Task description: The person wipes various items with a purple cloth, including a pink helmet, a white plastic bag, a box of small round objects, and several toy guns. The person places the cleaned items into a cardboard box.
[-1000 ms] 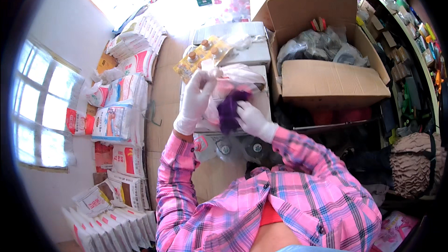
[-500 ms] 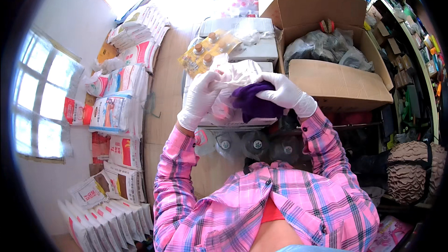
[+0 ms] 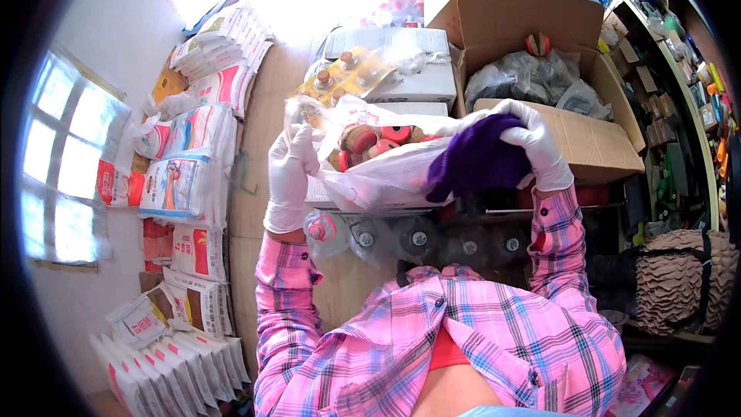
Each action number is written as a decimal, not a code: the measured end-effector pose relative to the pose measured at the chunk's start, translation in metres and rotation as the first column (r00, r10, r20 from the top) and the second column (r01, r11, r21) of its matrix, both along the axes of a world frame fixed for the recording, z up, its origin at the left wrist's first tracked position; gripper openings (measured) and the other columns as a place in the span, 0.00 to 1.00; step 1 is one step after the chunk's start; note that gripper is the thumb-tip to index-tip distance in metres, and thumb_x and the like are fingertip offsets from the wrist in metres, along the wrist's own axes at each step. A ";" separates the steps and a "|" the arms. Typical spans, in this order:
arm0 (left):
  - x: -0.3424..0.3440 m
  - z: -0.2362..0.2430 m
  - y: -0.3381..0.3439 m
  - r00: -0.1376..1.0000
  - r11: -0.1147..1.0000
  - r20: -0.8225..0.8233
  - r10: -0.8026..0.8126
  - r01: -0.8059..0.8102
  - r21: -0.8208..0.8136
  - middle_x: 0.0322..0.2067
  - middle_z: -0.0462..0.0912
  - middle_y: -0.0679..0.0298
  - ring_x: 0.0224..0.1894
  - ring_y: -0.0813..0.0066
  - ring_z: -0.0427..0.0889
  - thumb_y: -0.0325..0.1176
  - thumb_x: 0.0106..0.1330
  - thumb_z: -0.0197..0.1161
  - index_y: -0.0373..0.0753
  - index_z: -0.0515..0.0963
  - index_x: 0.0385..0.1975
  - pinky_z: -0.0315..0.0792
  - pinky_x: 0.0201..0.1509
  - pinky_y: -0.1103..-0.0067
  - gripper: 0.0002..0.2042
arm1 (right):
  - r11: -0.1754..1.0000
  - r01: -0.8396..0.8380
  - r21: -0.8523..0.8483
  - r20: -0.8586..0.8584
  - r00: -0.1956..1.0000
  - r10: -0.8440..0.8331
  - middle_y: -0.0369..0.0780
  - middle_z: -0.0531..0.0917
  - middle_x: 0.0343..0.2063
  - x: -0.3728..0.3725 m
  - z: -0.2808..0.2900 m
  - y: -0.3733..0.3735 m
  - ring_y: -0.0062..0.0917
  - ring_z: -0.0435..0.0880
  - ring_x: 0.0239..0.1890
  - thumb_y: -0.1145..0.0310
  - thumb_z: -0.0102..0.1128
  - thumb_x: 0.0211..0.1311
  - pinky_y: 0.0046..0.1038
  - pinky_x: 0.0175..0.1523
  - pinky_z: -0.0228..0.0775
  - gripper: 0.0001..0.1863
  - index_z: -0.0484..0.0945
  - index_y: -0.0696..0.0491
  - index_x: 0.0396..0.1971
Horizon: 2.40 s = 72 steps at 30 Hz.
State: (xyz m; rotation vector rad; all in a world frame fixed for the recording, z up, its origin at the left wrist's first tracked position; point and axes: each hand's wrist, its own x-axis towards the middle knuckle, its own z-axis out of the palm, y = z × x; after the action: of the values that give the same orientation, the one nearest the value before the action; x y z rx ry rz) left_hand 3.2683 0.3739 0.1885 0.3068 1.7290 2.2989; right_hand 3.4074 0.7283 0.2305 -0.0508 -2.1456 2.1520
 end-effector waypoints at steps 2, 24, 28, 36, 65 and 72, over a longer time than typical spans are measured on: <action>-0.001 0.016 -0.014 0.972 0.959 0.115 -0.205 0.176 0.224 0.15 0.68 0.74 0.15 0.85 0.61 0.33 0.68 0.55 0.35 0.77 0.34 0.57 0.21 0.82 0.08 | 0.971 -0.178 -0.158 0.034 0.982 0.185 0.36 0.81 0.39 0.001 0.005 0.001 0.22 0.79 0.42 0.74 0.58 0.45 0.23 0.53 0.69 0.22 0.76 0.60 0.46; 0.001 0.067 0.044 0.759 0.724 0.183 -0.624 0.651 -0.230 0.27 0.80 0.67 0.25 0.81 0.78 0.37 0.68 0.60 0.34 0.77 0.39 0.74 0.30 0.82 0.11 | 0.618 -0.250 0.746 -0.350 0.643 0.682 0.51 0.72 0.53 -0.068 0.047 -0.105 0.37 0.78 0.51 0.75 0.62 0.45 0.31 0.57 0.70 0.49 0.48 0.53 0.70; 0.000 0.081 0.043 0.770 0.631 0.121 -0.626 0.592 -0.501 0.27 0.80 0.67 0.26 0.81 0.79 0.38 0.68 0.61 0.35 0.78 0.35 0.74 0.32 0.81 0.11 | 0.632 -0.500 0.592 -0.155 0.698 0.699 0.46 0.75 0.49 -0.087 0.038 -0.095 0.29 0.77 0.49 0.77 0.61 0.46 0.25 0.58 0.67 0.50 0.45 0.52 0.71; -0.059 -0.027 -0.013 0.846 0.923 0.376 -0.377 0.310 0.228 0.31 0.80 0.66 0.38 0.72 0.80 0.34 0.63 0.62 0.37 0.78 0.38 0.75 0.46 0.76 0.09 | 0.625 -0.555 0.549 0.008 0.751 0.660 0.48 0.77 0.47 -0.032 -0.021 -0.057 0.34 0.77 0.50 0.78 0.60 0.47 0.29 0.58 0.67 0.47 0.48 0.55 0.69; 0.030 0.018 0.055 0.897 0.843 0.106 -0.430 0.440 -0.309 0.28 0.79 0.70 0.29 0.86 0.73 0.33 0.66 0.62 0.32 0.80 0.37 0.70 0.35 0.86 0.09 | 0.869 -0.313 0.384 -0.076 0.927 0.368 0.47 0.78 0.45 -0.034 -0.041 -0.112 0.30 0.77 0.51 0.75 0.60 0.46 0.26 0.58 0.66 0.38 0.60 0.57 0.63; 0.010 -0.023 0.036 0.902 0.885 0.216 -0.373 0.416 -0.209 0.28 0.79 0.66 0.28 0.83 0.73 0.36 0.69 0.59 0.32 0.79 0.32 0.68 0.35 0.86 0.12 | 0.933 -0.250 0.260 -0.104 0.953 0.284 0.43 0.76 0.45 -0.005 -0.076 -0.117 0.26 0.75 0.52 0.81 0.59 0.45 0.26 0.59 0.64 0.20 0.71 0.56 0.43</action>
State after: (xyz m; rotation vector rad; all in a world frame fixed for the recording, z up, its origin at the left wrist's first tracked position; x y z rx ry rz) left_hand 3.2779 0.4100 0.1656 0.3640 1.6649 1.7439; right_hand 3.4025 0.6115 0.1541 0.4242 -2.4325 1.9252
